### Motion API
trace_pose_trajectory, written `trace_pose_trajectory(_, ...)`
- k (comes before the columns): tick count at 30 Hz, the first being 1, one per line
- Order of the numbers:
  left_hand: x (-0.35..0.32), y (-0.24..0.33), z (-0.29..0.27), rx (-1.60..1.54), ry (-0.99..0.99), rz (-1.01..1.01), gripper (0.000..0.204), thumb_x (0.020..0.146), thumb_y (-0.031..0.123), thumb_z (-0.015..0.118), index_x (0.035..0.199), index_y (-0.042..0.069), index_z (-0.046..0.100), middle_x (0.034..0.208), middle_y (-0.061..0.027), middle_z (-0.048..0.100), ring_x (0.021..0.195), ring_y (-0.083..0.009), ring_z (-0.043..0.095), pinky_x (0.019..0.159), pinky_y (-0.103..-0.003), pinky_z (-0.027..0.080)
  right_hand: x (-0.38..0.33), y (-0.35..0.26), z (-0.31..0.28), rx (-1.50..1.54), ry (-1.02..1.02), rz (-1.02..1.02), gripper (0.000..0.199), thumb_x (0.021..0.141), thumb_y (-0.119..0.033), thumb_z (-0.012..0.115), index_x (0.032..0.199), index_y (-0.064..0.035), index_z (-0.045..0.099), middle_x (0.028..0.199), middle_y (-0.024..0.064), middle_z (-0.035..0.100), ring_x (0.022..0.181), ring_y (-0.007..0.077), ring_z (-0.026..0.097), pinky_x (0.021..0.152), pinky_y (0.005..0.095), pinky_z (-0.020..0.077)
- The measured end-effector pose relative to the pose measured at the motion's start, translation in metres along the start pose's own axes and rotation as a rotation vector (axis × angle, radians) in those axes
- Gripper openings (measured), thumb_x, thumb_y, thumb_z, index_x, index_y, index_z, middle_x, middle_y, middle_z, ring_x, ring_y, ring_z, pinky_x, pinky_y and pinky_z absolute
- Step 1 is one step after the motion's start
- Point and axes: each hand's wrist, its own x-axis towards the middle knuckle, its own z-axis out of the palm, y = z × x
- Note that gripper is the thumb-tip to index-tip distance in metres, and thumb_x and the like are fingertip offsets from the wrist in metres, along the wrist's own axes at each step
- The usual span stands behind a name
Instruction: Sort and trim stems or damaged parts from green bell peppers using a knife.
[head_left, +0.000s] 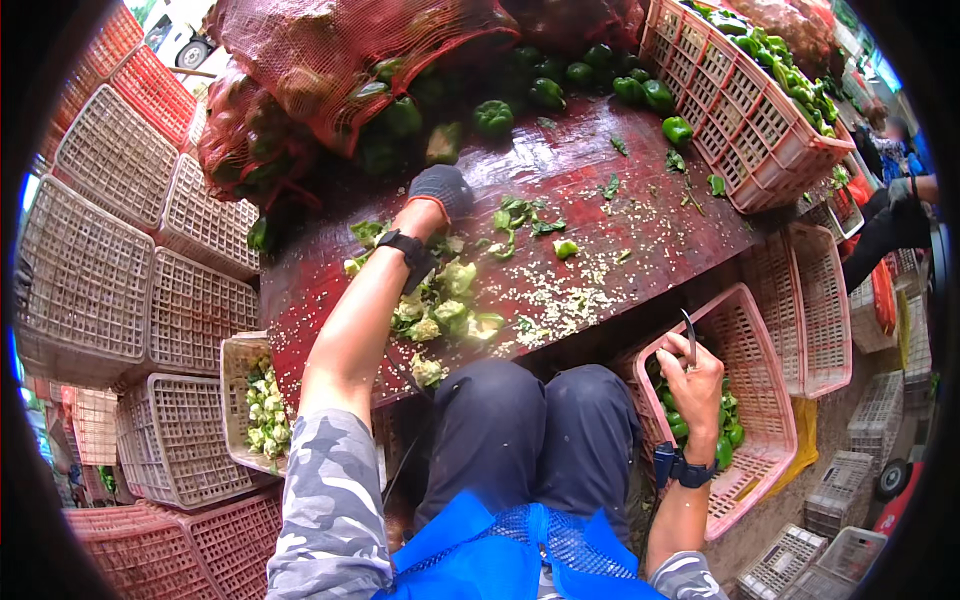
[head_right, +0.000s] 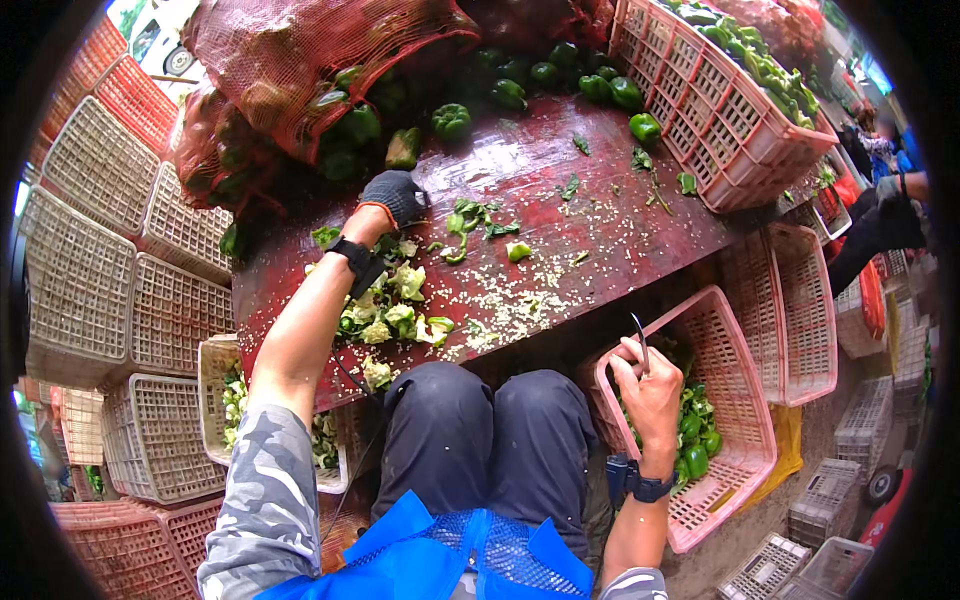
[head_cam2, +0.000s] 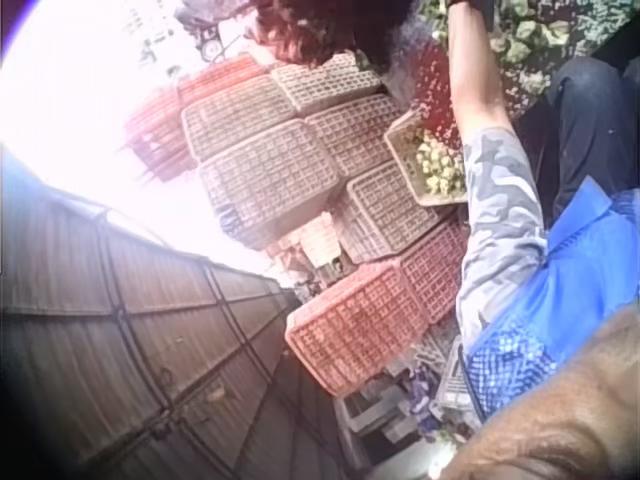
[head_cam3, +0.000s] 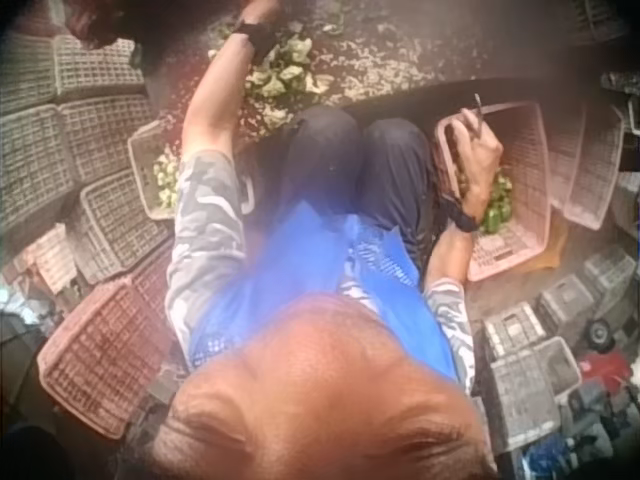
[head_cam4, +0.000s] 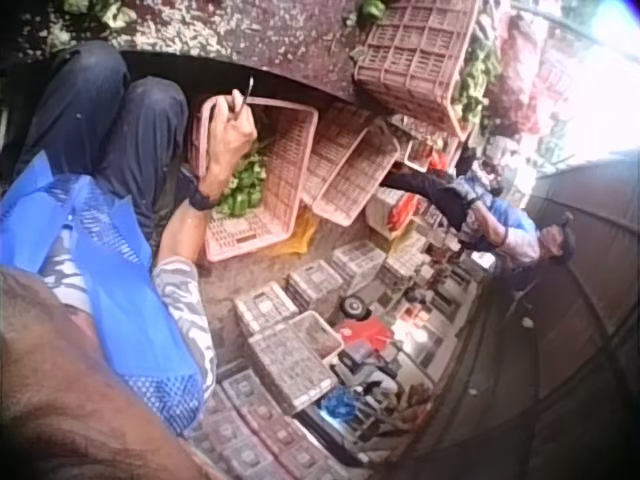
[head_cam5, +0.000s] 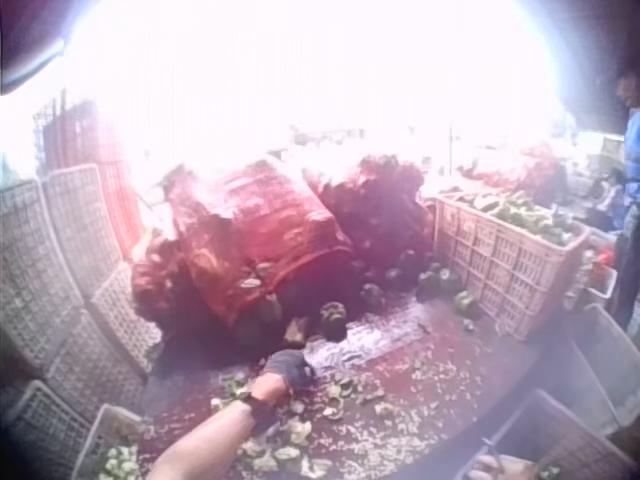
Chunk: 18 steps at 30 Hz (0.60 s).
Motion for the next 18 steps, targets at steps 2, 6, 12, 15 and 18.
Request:
trace_pose_trajectory(2, -0.003, -0.006, -0.008, 0.085, 0.005, 0.122, 0.030, 0.079, 0.032, 0.065, 0.090, 0.006, 0.077, 0.094, -0.0214, 0.071, 0.088, -0.0390, 0.070, 0.080, -0.044, 0.057, 0.000, -0.005, -0.001, 0.014, 0.009, 0.009, 0.026, 0.085, -0.005, 0.073, 0.110, 0.0036, 0.072, 0.085, 0.0084, 0.070, 0.066, 0.0112, 0.061, 0.062, 0.0283, 0.0515)
trace_pose_trajectory(6, -0.031, 0.010, -0.037, -0.786, -0.048, 0.087, 0.026, 0.077, 0.003, 0.070, 0.102, 0.001, 0.077, 0.089, -0.0083, 0.075, 0.079, -0.0175, 0.071, 0.071, -0.033, 0.059, 0.002, -0.022, -0.006, 0.127, 0.062, -0.001, 0.030, 0.084, -0.005, 0.075, 0.113, 0.0036, 0.072, 0.088, 0.0087, 0.072, 0.069, 0.0107, 0.064, 0.063, 0.0265, 0.0525)
trace_pose_trajectory(12, -0.119, 0.152, -0.059, -1.350, -0.433, 0.526, 0.031, 0.082, -0.001, 0.071, 0.113, -0.002, 0.074, 0.105, -0.0101, 0.074, 0.099, -0.0160, 0.068, 0.086, -0.032, 0.058, 0.010, -0.059, 0.008, 0.198, 0.014, -0.231, 0.073, 0.073, -0.009, 0.088, 0.139, -0.0010, 0.056, 0.117, 0.0104, 0.068, 0.073, 0.0087, 0.064, 0.065, 0.0249, 0.0525)
trace_pose_trajectory(15, -0.145, 0.205, -0.052, -1.312, -0.616, 0.757, 0.037, 0.080, -0.006, 0.072, 0.116, -0.001, 0.073, 0.115, -0.0107, 0.073, 0.102, -0.0154, 0.067, 0.089, -0.031, 0.057, 0.008, -0.064, 0.010, 0.232, 0.054, -0.208, 0.073, 0.074, -0.010, 0.088, 0.139, -0.0013, 0.056, 0.110, 0.0085, 0.068, 0.074, 0.0080, 0.063, 0.065, 0.0241, 0.0519)
trace_pose_trajectory(18, -0.135, 0.208, -0.038, -1.342, -0.655, 0.771, 0.039, 0.079, -0.005, 0.074, 0.117, 0.002, 0.074, 0.113, -0.0096, 0.074, 0.100, -0.0143, 0.067, 0.087, -0.032, 0.057, -0.004, -0.049, 0.000, 0.313, 0.051, -0.137, 0.047, 0.084, -0.005, 0.077, 0.128, -0.0001, 0.065, 0.094, 0.0060, 0.070, 0.074, 0.0082, 0.063, 0.064, 0.0231, 0.0514)
